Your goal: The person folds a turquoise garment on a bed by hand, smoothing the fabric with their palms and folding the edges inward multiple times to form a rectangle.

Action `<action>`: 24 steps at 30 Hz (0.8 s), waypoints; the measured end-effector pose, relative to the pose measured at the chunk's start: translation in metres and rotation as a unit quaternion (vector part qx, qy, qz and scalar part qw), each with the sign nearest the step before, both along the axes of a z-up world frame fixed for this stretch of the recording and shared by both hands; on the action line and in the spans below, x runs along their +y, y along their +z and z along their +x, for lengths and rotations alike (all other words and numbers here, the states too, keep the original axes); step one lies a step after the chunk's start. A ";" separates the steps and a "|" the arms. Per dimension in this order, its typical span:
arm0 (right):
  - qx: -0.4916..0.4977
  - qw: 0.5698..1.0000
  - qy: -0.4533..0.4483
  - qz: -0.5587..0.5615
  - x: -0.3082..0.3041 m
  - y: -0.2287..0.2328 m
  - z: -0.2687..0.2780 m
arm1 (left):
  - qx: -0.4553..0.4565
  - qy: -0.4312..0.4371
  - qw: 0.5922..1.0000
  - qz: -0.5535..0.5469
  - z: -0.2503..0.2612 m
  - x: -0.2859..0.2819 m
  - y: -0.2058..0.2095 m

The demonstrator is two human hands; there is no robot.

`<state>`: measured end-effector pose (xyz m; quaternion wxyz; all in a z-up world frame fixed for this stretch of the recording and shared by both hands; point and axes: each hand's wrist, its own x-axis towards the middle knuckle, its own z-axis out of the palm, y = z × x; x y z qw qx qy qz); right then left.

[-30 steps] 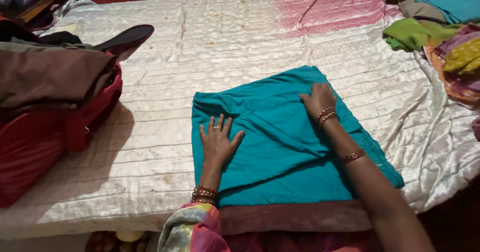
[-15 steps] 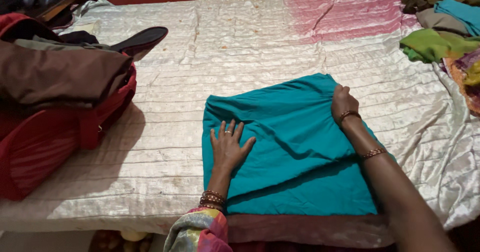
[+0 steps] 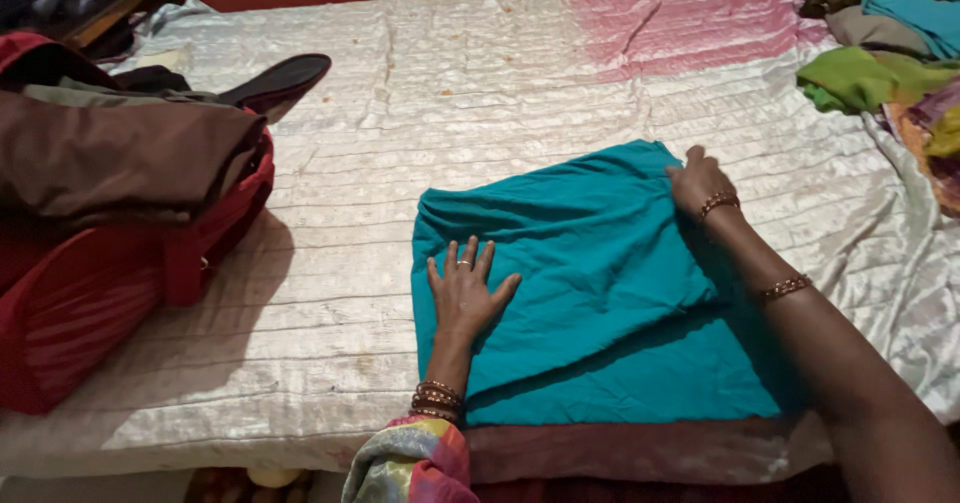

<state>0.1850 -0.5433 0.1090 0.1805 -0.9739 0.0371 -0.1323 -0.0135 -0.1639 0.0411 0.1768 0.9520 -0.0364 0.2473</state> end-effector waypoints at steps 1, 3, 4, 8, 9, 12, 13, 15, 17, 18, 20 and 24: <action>0.046 0.999 0.002 0.015 -0.001 -0.001 0.003 | 0.000 0.001 1.000 -0.001 0.000 0.000 0.000; 0.040 0.999 0.026 0.003 0.001 -0.016 0.012 | 0.004 0.000 1.000 0.000 -0.001 0.000 0.001; 0.037 0.999 0.039 -0.004 -0.001 -0.023 0.018 | 0.008 -0.001 1.000 0.001 -0.001 -0.001 0.001; -0.140 0.989 0.048 -0.004 -0.021 -0.049 0.032 | 0.032 0.002 0.999 0.007 -0.001 -0.001 0.002; -0.153 0.988 0.019 -0.021 -0.035 -0.045 0.033 | 0.032 0.001 0.999 0.010 -0.001 0.000 0.003; -0.169 0.983 0.056 -0.038 -0.030 -0.031 0.022 | 0.035 0.002 0.999 0.013 0.000 -0.001 0.005; -0.169 0.981 0.088 -0.039 -0.018 -0.027 0.010 | 0.042 0.003 0.999 0.014 0.002 -0.001 0.006; -0.192 0.954 0.230 -0.015 0.025 -0.029 -0.025 | 0.046 0.004 0.999 0.022 0.009 -0.006 0.006; -0.219 0.887 0.397 -0.086 0.073 -0.035 -0.066 | 0.042 0.004 0.999 0.035 0.026 -0.015 0.009; -0.134 0.892 0.423 -0.081 0.097 -0.040 -0.083 | 0.046 0.011 0.998 0.051 0.034 -0.017 0.011; -0.048 0.891 0.436 -0.118 0.124 -0.047 -0.109 | 0.054 0.026 0.995 0.084 0.050 -0.019 0.015; 0.001 0.921 0.268 -0.283 0.107 -0.046 -0.078 | 0.133 0.084 0.987 0.034 0.053 0.013 0.022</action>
